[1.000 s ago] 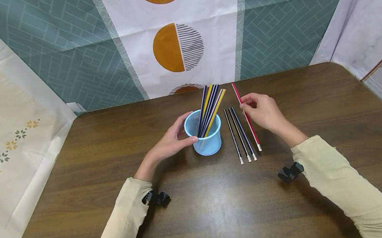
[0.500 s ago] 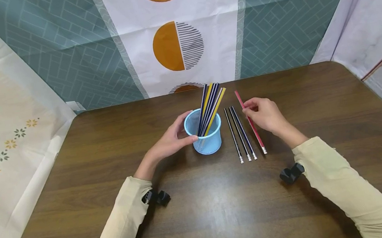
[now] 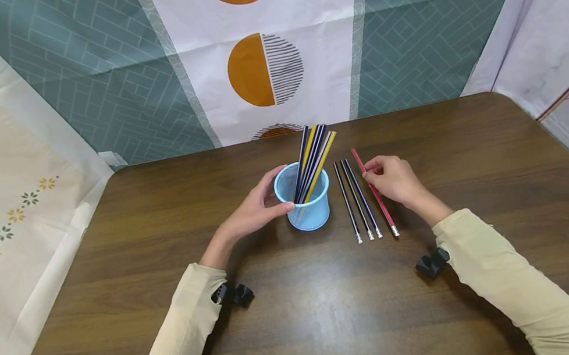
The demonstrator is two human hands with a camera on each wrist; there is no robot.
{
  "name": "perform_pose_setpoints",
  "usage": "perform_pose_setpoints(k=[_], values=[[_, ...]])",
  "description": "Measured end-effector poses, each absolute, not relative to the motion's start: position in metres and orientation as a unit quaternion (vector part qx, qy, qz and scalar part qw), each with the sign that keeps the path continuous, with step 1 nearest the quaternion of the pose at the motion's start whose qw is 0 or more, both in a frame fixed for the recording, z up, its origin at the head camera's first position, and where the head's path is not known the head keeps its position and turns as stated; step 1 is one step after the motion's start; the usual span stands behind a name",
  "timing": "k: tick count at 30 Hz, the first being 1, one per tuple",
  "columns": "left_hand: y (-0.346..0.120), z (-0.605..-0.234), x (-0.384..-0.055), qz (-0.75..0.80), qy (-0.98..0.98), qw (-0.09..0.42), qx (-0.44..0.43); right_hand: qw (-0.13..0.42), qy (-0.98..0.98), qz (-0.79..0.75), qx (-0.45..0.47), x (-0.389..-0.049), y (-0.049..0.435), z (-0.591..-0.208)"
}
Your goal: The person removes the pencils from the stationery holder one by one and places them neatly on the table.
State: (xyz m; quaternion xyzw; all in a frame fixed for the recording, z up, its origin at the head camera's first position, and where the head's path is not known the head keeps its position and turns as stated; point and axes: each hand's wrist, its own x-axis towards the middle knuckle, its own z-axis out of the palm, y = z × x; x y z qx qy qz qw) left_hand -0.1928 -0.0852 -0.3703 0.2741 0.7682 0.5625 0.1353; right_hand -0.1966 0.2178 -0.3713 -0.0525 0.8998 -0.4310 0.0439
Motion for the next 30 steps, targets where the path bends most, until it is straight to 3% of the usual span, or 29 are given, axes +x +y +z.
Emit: perform_pose_setpoints(k=[30], values=[[-0.085, -0.371, -0.193, 0.567, 0.765, 0.138, 0.273, 0.058, 0.900, -0.432, -0.014, -0.203, 0.210, -0.386]])
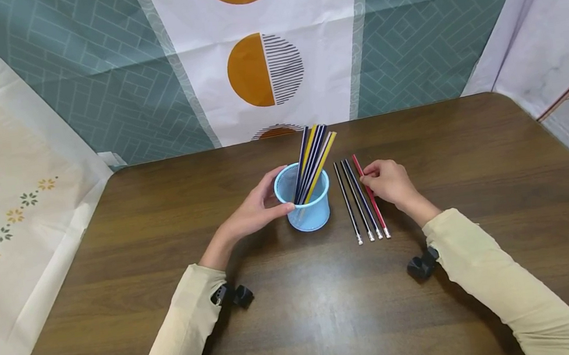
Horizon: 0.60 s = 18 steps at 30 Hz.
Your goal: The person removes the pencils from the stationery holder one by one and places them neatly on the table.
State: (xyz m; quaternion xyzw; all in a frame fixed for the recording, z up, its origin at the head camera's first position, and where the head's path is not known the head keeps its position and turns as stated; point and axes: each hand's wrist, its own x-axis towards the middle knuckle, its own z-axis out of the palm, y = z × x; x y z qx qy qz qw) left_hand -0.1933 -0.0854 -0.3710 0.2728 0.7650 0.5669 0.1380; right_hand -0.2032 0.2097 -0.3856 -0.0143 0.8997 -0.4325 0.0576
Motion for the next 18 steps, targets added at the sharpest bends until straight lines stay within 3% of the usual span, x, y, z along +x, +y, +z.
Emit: perform_pose_setpoints(k=[18], values=[[-0.0859, -0.3713, -0.1931, 0.564, 0.766, 0.140, 0.273, 0.034, 0.908, -0.417, -0.012, -0.2012, 0.2068, -0.3875]])
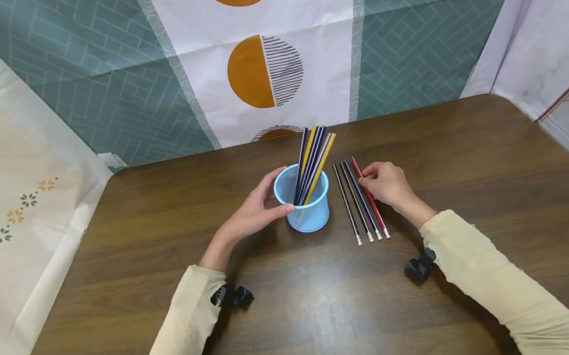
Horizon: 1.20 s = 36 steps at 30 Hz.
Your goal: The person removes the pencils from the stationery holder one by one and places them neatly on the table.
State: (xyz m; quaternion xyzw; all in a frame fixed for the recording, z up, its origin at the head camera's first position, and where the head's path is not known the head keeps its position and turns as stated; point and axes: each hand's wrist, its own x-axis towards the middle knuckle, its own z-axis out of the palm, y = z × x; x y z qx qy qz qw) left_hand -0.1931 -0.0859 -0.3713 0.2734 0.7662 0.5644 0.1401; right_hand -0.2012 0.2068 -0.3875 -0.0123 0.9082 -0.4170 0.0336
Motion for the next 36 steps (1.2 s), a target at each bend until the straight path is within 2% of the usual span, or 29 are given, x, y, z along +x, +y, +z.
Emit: perform_pose_setpoints(k=[36], values=[[-0.0845, -0.3717, -0.1943, 0.563, 0.768, 0.135, 0.272, 0.035, 0.912, -0.408, -0.016, -0.2020, 0.2085, -0.3873]])
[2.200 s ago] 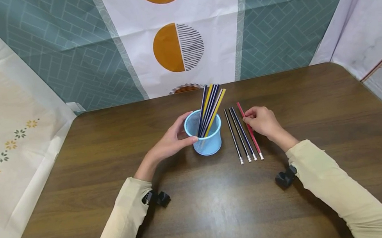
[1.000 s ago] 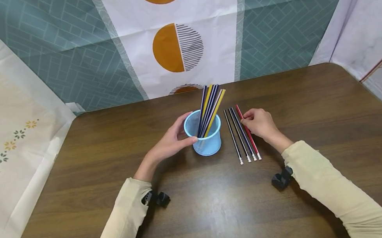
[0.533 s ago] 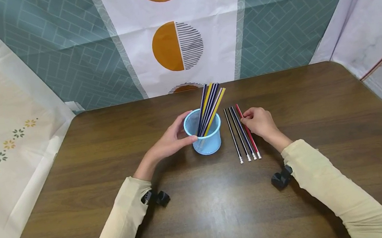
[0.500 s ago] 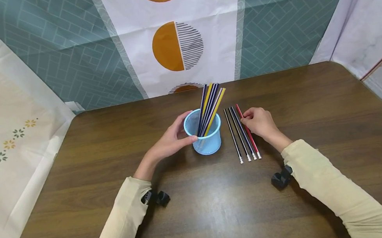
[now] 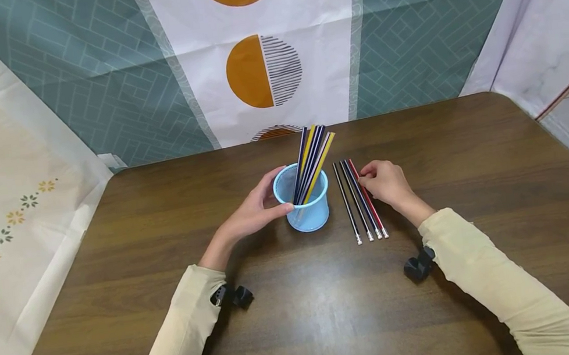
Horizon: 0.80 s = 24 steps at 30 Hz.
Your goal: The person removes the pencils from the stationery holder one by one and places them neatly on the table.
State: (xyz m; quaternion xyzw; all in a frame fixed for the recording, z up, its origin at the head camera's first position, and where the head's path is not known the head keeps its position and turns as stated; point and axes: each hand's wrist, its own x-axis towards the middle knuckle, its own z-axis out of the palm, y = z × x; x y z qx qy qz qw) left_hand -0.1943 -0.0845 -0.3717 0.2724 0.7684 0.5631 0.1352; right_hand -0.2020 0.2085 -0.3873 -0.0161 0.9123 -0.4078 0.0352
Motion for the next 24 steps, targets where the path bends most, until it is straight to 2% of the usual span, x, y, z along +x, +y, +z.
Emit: perform_pose_setpoints(k=[18, 24], values=[[-0.085, -0.372, -0.194, 0.561, 0.769, 0.138, 0.272, 0.086, 0.903, -0.422, -0.020, -0.203, 0.216, -0.381], [-0.085, -0.372, -0.193, 0.560, 0.770, 0.141, 0.271, 0.083, 0.901, -0.425, -0.027, -0.201, 0.218, -0.376]])
